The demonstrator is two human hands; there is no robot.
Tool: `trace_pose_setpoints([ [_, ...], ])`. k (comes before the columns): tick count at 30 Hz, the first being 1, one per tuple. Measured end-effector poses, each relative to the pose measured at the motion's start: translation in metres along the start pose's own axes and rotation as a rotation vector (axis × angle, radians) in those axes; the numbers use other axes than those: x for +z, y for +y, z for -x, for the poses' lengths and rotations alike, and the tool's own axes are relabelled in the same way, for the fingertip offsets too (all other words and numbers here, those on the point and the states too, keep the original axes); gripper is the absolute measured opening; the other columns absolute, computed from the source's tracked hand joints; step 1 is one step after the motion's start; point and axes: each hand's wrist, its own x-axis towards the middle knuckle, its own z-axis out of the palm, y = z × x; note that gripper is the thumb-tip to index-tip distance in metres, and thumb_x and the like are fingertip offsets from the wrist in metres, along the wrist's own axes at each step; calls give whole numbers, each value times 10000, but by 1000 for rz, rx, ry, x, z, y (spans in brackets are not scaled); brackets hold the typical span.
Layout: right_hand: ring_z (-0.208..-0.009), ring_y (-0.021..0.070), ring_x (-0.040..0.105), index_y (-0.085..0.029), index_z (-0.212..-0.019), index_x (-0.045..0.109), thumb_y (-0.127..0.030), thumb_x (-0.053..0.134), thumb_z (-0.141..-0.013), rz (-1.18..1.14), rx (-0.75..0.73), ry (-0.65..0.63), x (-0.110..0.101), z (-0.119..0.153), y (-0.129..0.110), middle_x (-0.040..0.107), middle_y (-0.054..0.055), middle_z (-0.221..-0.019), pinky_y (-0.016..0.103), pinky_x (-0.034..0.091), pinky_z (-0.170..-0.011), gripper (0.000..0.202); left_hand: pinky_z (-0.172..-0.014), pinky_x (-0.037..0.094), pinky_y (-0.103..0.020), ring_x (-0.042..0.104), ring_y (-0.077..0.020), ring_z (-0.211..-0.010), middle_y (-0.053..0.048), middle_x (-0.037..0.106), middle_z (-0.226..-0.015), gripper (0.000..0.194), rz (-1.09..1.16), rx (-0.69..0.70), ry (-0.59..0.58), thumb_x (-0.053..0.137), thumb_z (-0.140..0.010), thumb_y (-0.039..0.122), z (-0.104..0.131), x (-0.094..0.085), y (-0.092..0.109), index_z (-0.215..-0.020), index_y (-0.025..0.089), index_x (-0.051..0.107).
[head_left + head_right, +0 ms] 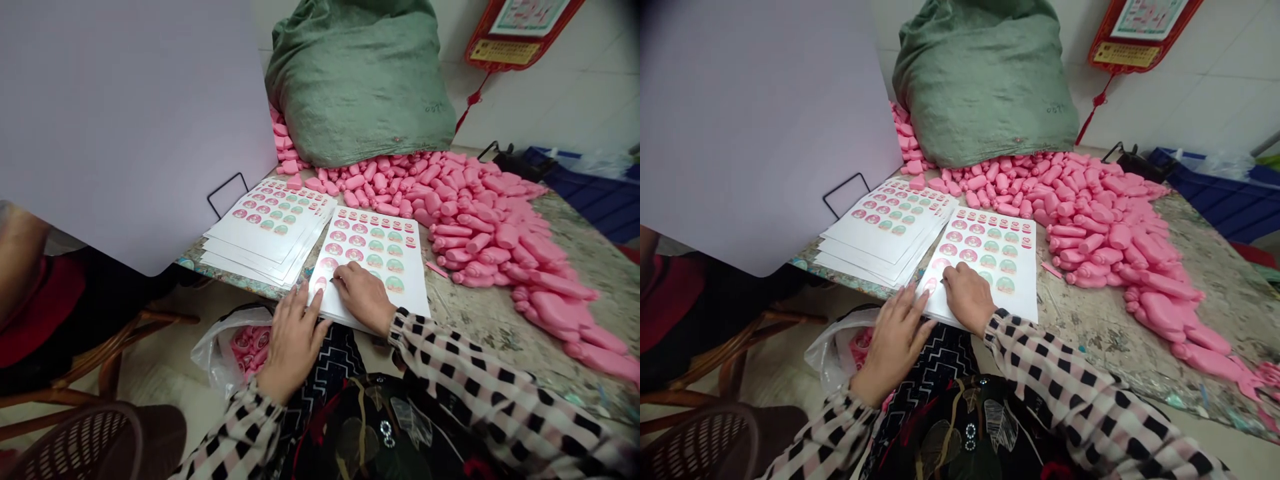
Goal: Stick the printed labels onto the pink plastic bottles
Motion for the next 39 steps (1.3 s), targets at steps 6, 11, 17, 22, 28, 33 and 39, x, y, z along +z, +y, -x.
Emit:
trace_pose_setpoints([
  [6, -824, 179, 544, -208, -964, 526, -340, 299, -934, 80, -11, -39, 0, -2, -4, 525, 54, -946, 277, 342, -594, 264, -1034, 215, -562, 270, -349, -1311, -156, 327, -1428, 562, -128, -19, -80, 406, -842, 518, -4, 11, 9, -1339, 255, 403],
  [11, -825, 200, 532, -193, -947, 540, -314, 318, -927, 126, -41, -56, -3, -3, -7, 512, 80, -939, 297, 365, -607, 254, -1028, 165, -598, 264, -354, -1314, -128, 341, -1424, 532, -153, -18, -89, 418, -824, 541, -5, 7, 8, -1324, 361, 403],
  [17, -842, 206, 518, -187, -957, 551, -290, 347, -918, 111, -21, -76, -5, -1, -9, 512, 91, -947, 304, 375, -632, 232, -1016, 154, -615, 261, -362, -1313, -127, 335, -1426, 513, -145, -24, -103, 419, -820, 546, -4, 7, 8, -1307, 387, 417],
  [22, -814, 188, 517, -193, -923, 564, -298, 322, -927, 86, -57, -85, -5, 0, -7, 521, 74, -914, 292, 357, -613, 264, -1010, 164, -614, 264, -373, -1309, -133, 296, -1441, 512, -123, -10, -112, 425, -810, 555, -2, 7, 8, -1301, 409, 414],
  [28, -836, 185, 520, -203, -950, 568, -293, 350, -920, 86, -43, -56, -5, 0, -5, 529, 67, -934, 283, 356, -615, 238, -1003, 163, -624, 253, -374, -1313, -146, 284, -1440, 545, -103, -6, -103, 429, -796, 571, -2, 7, 8, -1310, 393, 407],
  [33, -824, 192, 517, -197, -950, 579, -258, 385, -896, 124, -71, -65, -7, -1, -5, 530, 76, -934, 290, 357, -611, 211, -1001, 158, -631, 245, -363, -1319, -139, 291, -1439, 524, -105, -17, -97, 430, -803, 556, -2, 8, 10, -1302, 398, 416],
  [39, -826, 178, 521, -206, -940, 593, -276, 385, -902, 52, -105, -91, -10, 0, -1, 543, 62, -924, 279, 352, -629, 223, -1002, 157, -632, 256, -365, -1314, -134, 297, -1439, 502, -109, -24, -89, 437, -810, 542, -2, 9, 10, -1292, 402, 430],
])
